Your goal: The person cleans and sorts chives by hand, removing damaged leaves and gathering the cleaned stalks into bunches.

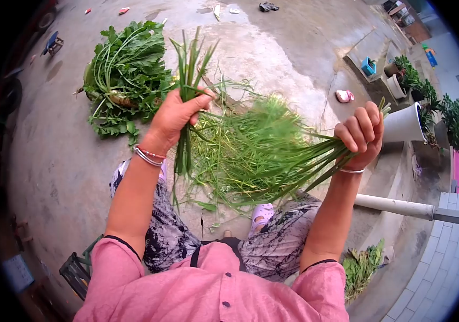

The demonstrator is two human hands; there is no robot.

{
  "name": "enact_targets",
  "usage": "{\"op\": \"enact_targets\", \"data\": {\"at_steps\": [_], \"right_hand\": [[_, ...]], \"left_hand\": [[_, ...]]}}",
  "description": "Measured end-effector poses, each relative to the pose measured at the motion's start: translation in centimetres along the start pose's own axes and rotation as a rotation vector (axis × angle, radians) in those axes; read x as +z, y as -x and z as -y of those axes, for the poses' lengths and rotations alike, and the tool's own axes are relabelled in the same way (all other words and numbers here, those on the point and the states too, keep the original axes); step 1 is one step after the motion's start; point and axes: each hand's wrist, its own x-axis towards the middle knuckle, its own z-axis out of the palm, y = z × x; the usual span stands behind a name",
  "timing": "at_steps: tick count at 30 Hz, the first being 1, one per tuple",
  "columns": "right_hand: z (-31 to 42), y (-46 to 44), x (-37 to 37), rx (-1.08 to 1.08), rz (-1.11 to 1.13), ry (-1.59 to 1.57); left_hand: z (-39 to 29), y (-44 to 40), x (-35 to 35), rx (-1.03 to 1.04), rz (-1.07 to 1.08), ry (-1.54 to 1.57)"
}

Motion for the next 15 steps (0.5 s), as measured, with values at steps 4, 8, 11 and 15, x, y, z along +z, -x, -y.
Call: {"op": "enact_targets", "data": {"at_steps": [4, 8, 11, 15], "right_hand": [[1.2, 0.4, -0.2, -0.105, -0.041, -0.039], [2.5, 0.8, 0.1, -0.111, 0.045, -0.125], [2.5, 0.9, 1.0, -0.121, 0.1, -0.2], [2.3, 1.0, 1.3, -0.122, 0.217, -0.283]], "left_hand": [[0.1, 0.0, -0.2, 0.009, -0.003, -0.079], [0.2, 0.4, 0.2, 0.01, 0.056, -0.211], [0.6, 0.6, 0.9, 0.014, 0.108, -0.253], [1.6, 0.8, 1.6, -0.002, 0.171, -0.283]]}}
